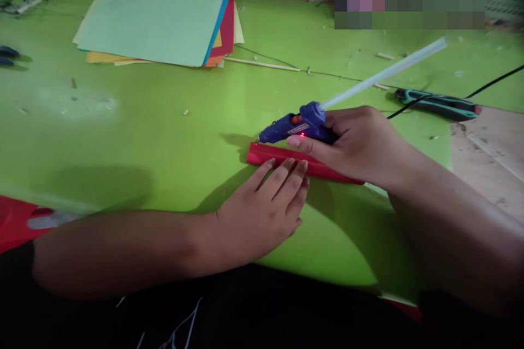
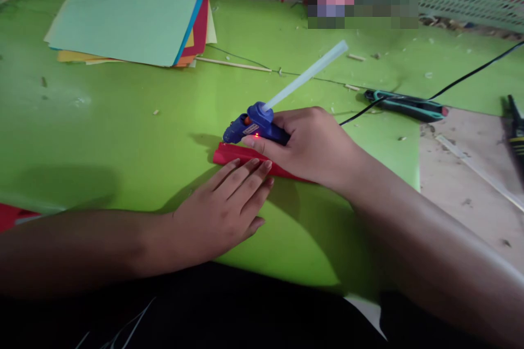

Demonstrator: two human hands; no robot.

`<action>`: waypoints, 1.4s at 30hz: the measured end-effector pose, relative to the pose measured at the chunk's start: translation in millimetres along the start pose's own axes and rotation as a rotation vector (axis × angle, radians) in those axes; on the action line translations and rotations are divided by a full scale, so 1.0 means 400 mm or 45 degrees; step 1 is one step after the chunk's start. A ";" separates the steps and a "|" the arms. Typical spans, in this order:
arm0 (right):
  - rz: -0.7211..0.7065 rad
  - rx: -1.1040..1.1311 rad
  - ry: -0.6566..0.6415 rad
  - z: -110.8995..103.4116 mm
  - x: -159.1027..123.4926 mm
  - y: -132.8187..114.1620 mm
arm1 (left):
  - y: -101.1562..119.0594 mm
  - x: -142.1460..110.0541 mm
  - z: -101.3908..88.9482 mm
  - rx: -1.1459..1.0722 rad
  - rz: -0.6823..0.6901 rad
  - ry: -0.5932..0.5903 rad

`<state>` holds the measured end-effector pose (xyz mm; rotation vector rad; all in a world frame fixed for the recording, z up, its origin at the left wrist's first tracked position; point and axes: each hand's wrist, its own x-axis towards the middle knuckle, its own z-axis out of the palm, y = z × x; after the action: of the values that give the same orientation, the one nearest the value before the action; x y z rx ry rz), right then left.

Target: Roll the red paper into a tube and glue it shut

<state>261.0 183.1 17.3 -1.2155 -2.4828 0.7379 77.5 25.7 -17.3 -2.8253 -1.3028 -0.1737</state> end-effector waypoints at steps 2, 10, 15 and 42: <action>-0.013 -0.014 -0.015 0.006 0.001 0.002 | 0.000 -0.001 0.000 -0.004 -0.001 -0.003; -0.104 -0.058 -0.015 -0.001 -0.004 0.023 | 0.000 0.002 -0.002 0.005 0.014 -0.014; -0.109 -0.044 -0.014 -0.018 -0.009 0.019 | 0.001 0.001 0.000 0.015 0.013 -0.016; 0.067 0.243 -0.136 -0.046 -0.016 0.034 | -0.001 0.002 -0.002 0.019 0.013 -0.030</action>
<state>282.1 191.0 24.6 -1.2037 -2.4047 1.0534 77.7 26.3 -16.4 -2.8296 -1.2877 -0.1298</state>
